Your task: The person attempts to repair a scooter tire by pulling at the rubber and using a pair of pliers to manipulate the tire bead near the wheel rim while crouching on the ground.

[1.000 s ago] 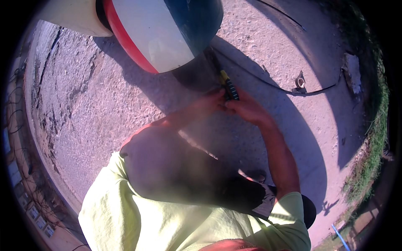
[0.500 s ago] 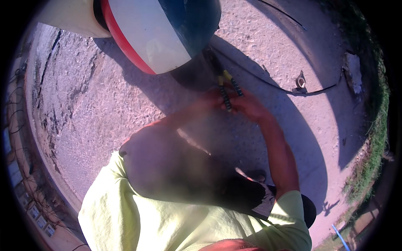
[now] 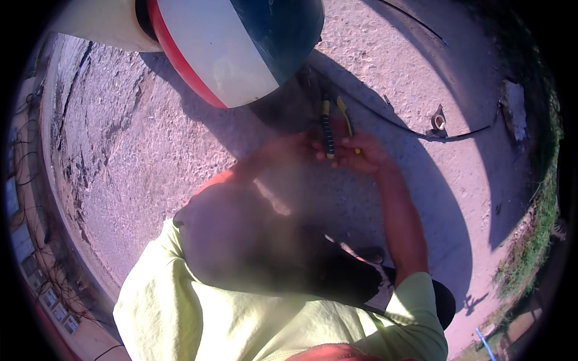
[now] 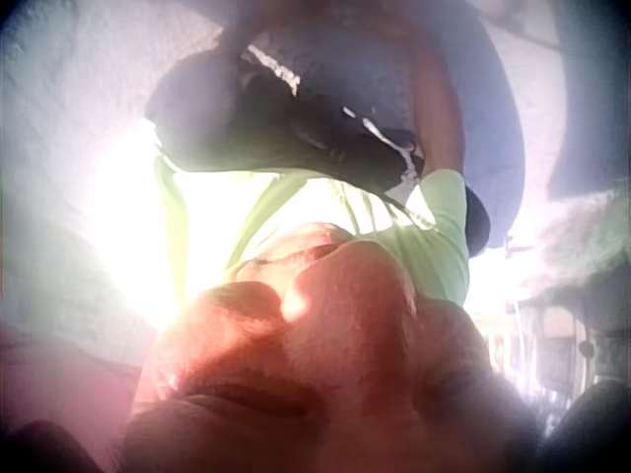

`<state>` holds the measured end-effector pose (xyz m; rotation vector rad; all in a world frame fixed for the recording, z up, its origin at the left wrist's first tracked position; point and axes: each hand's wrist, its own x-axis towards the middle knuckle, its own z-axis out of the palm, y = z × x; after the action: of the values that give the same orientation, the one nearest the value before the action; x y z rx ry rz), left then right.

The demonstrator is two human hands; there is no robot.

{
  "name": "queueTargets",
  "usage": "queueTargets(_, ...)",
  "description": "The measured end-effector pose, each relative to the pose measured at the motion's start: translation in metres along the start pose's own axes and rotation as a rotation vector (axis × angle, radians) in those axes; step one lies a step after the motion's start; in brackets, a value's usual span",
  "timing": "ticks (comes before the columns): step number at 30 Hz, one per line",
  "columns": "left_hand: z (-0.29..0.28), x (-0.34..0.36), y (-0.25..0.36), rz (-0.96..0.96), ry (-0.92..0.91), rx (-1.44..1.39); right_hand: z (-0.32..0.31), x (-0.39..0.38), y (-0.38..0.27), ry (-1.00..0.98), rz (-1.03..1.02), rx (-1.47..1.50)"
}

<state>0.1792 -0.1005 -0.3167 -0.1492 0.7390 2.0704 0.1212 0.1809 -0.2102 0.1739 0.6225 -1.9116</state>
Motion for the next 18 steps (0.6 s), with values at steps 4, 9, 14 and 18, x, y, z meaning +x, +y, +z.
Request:
queueTargets(4,0.011,0.000,0.013,-0.066,-0.001,0.049,0.015,-0.005,-0.012,0.252,0.029,-0.486)
queueTargets(9,0.000,0.001,0.010,-0.045,0.011,0.012,0.047,-0.004,-0.005,0.403,-0.042,-0.764)
queueTargets(14,0.000,0.007,0.005,-0.092,0.086,-0.011,0.044,-0.006,0.009,0.542,-0.205,-1.010)
queueTargets(18,-0.004,0.000,0.009,-0.071,0.118,-0.010,0.065,0.000,0.005,0.525,-0.274,-1.100)
